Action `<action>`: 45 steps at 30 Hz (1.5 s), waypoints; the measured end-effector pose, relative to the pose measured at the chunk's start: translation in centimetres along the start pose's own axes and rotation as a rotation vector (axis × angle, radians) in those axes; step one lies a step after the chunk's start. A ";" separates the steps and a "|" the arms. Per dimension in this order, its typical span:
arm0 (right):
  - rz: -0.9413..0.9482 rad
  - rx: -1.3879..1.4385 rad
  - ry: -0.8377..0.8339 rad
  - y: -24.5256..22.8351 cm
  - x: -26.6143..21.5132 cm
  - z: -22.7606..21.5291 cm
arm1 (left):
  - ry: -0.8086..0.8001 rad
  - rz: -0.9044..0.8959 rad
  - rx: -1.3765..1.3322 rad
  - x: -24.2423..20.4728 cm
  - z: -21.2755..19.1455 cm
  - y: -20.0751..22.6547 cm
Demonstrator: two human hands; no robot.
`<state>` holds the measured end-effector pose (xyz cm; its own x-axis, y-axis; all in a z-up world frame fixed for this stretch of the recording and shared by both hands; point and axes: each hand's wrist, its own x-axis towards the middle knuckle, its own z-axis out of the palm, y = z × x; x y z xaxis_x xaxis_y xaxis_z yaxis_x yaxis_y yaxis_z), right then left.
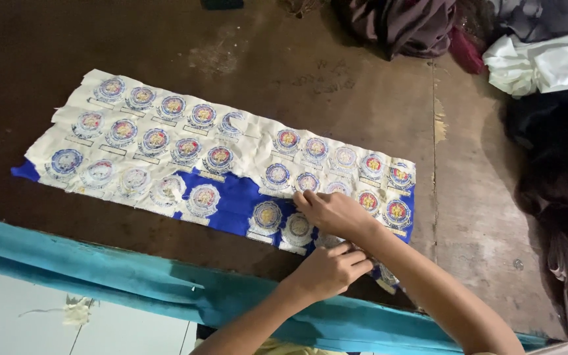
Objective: The person uses scissors to cut a piece of blue and white patterned fabric into smaller sections. They carefully trim the edges of the cut pieces to shape them around a printed emblem.
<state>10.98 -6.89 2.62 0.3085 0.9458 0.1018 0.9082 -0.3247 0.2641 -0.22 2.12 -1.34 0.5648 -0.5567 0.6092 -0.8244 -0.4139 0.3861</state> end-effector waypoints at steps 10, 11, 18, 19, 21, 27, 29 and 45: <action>0.030 0.008 -0.036 0.0 -0.8 0.0 | 0.014 0.008 -0.040 -0.3 0.2 -0.2; 0.027 0.007 -0.036 -0.1 -0.7 -0.1 | 0.017 0.007 -0.037 -0.2 0.1 -0.1; 0.013 0.018 -0.050 -0.1 -0.2 0.1 | 0.003 0.025 -0.027 -0.6 0.1 -0.1; 0.009 0.001 -0.045 0.0 -0.2 0.1 | 0.010 0.034 -0.026 -0.5 0.3 -0.2; 0.011 -0.018 -0.026 -0.2 0.2 0.5 | 0.009 0.042 -0.032 -0.3 0.0 -0.1; 0.010 -0.044 -0.030 -0.5 1.0 1.4 | 0.037 0.068 0.009 -0.4 -0.3 0.0; 0.017 -0.024 -0.045 -0.6 1.0 1.6 | 0.032 0.072 0.005 -0.5 -0.1 0.0; -0.027 0.011 0.007 -1.0 3.9 1.7 | -0.011 0.063 -0.087 -0.7 -0.6 0.1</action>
<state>11.76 -2.85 1.16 0.2817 0.9541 0.1018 0.9193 -0.2987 0.2561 -0.70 2.91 -1.29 0.5117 -0.5880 0.6264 -0.8582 -0.3143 0.4059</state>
